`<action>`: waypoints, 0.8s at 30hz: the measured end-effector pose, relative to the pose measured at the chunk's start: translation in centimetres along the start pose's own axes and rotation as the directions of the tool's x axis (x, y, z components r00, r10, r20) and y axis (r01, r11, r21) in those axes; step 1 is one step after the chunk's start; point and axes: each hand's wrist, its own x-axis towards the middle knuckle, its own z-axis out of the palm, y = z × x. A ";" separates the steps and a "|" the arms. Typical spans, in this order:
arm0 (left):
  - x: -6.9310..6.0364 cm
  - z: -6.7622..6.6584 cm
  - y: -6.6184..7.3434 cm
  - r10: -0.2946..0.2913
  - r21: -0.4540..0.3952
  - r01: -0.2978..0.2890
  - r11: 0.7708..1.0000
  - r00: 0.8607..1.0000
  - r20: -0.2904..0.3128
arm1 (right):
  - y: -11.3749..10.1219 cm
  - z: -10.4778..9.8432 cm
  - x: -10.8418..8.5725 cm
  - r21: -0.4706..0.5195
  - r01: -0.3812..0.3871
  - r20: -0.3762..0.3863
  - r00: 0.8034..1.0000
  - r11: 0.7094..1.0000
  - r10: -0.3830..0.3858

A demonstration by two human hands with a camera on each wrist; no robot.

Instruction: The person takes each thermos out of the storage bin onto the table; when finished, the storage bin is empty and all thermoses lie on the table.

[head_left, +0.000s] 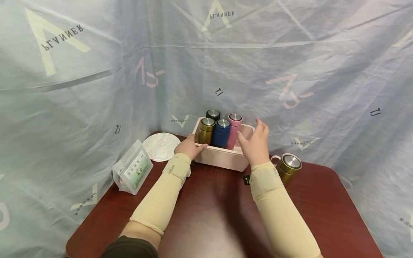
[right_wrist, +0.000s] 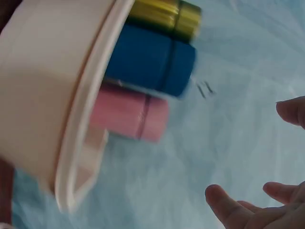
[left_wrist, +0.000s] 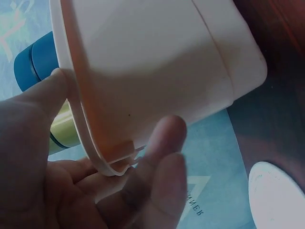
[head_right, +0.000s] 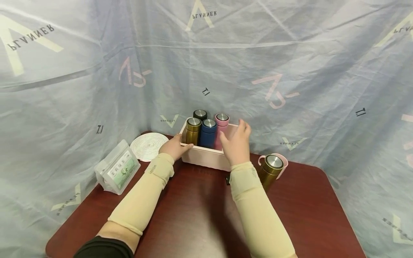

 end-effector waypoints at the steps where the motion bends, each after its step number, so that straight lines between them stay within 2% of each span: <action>1: 0.0 0.0 0.0 -0.003 0.006 0.003 1.000 1.000 -0.002 | -0.1 0.8 0.4 0.003 -0.010 0.035 0.999 1.000 0.010; 7: 0.2 -0.1 0.0 -0.006 0.051 0.006 0.999 1.000 0.014 | 0.1 5.2 2.4 -0.044 -0.034 0.171 0.984 0.998 0.041; 11: 0.0 -0.3 0.2 -0.009 0.066 0.007 0.998 1.000 0.018 | 0.4 7.3 3.3 -0.058 -0.061 0.231 0.970 0.996 0.073; 15: 0.0 -0.4 0.5 -0.010 0.087 0.008 0.996 1.000 0.015 | 0.5 8.6 4.1 -0.046 -0.078 0.254 0.963 0.996 0.088; 24: 0.2 -0.6 0.4 -0.001 0.094 0.001 0.996 1.000 0.001 | 0.4 10.3 5.2 -0.036 -0.075 0.257 0.963 0.997 0.082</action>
